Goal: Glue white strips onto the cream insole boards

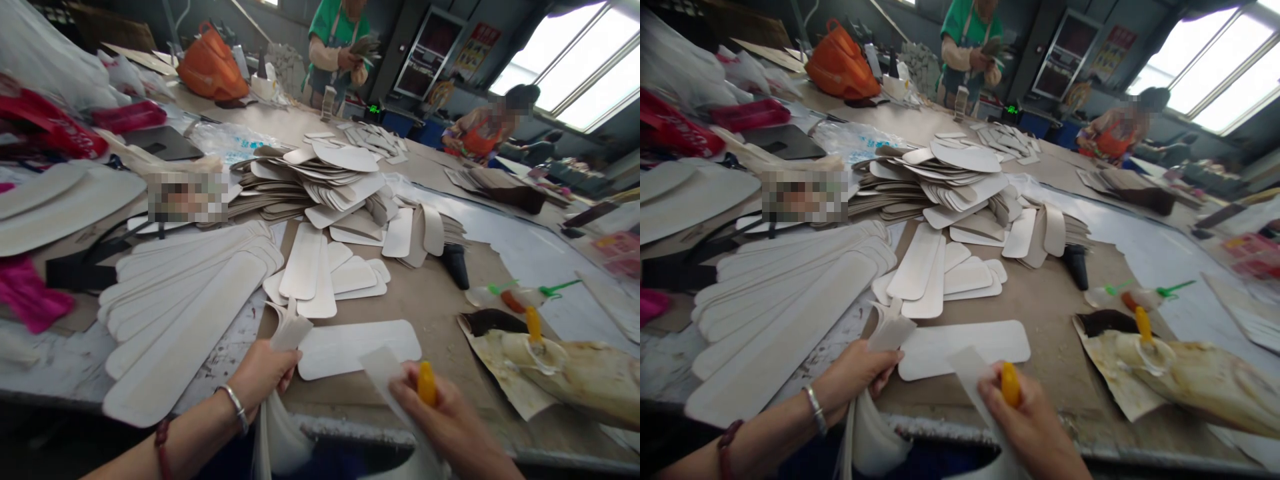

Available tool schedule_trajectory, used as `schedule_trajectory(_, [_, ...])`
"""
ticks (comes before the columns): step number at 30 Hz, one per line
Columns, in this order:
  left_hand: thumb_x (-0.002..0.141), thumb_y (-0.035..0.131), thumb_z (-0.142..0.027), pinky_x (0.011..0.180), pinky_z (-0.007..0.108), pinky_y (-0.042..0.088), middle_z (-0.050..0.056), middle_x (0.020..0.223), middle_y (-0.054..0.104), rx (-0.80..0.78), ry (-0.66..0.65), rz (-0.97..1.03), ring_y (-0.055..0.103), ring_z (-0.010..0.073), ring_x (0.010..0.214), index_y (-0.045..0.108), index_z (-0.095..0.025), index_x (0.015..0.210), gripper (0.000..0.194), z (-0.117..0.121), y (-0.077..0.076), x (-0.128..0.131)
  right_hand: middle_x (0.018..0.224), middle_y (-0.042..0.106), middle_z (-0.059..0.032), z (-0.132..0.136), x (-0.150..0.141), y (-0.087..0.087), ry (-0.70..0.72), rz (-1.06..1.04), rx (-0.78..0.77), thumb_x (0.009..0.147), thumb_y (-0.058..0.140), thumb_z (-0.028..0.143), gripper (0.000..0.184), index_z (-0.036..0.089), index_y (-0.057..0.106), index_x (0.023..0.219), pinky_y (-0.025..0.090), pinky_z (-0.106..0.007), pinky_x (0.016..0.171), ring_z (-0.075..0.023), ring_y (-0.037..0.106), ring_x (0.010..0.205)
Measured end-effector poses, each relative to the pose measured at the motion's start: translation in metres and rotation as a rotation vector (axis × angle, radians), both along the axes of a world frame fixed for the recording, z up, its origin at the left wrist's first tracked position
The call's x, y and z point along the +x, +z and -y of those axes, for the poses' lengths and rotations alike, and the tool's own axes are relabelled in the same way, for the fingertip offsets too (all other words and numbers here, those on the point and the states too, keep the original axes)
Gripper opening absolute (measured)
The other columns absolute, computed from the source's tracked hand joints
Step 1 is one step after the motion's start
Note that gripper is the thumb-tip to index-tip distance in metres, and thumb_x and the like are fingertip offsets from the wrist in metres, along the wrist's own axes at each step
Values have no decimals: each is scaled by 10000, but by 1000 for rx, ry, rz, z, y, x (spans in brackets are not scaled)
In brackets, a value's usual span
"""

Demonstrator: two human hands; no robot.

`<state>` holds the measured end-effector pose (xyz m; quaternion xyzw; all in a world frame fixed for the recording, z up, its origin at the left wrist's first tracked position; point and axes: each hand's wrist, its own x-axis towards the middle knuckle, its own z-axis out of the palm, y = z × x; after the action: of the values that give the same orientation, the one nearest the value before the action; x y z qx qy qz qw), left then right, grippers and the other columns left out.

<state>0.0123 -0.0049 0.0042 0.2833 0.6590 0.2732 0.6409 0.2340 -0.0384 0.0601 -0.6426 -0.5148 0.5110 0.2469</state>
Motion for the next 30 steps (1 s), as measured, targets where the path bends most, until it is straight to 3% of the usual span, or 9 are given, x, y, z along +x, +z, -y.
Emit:
schedule_trajectory(4, [610,542,-258,394,202,241,-54,302,404,-8,-39,-16,342,70,332,426,-194,358,285,1,0,-4,551,411,55,-31,-25,-20,325,147,51,767,503,329,240,187,477,576,306,-210,526,-106,370,538])
schedule_trajectory(10, [612,552,-283,404,217,258,-49,325,433,-19,-70,-28,364,88,344,441,-199,373,276,0,0,-11,501,410,60,-62,-51,-36,556,330,-8,737,515,257,201,183,492,552,238,-207,464,-92,358,483])
schedule_trajectory(14, [640,517,-268,435,221,258,-42,309,429,-10,-97,-18,362,90,354,436,-199,356,303,-3,6,-11,525,486,35,-71,-55,-37,622,507,-14,732,530,280,165,176,577,613,245,-215,476,-104,407,492])
schedule_trajectory(20, [653,507,-287,465,229,272,-37,304,426,-1,-123,-22,375,101,375,431,-199,348,326,-3,11,-12,604,602,-18,-77,-56,-33,688,604,-19,748,526,286,170,167,640,703,274,-220,488,-131,498,531])
schedule_trajectory(30, [619,555,-317,427,233,242,-54,282,383,24,-70,-117,344,94,335,406,-218,349,324,-1,-4,-5,694,657,-54,-72,-57,-26,693,667,14,760,527,284,161,181,649,756,287,-231,509,-173,564,610])
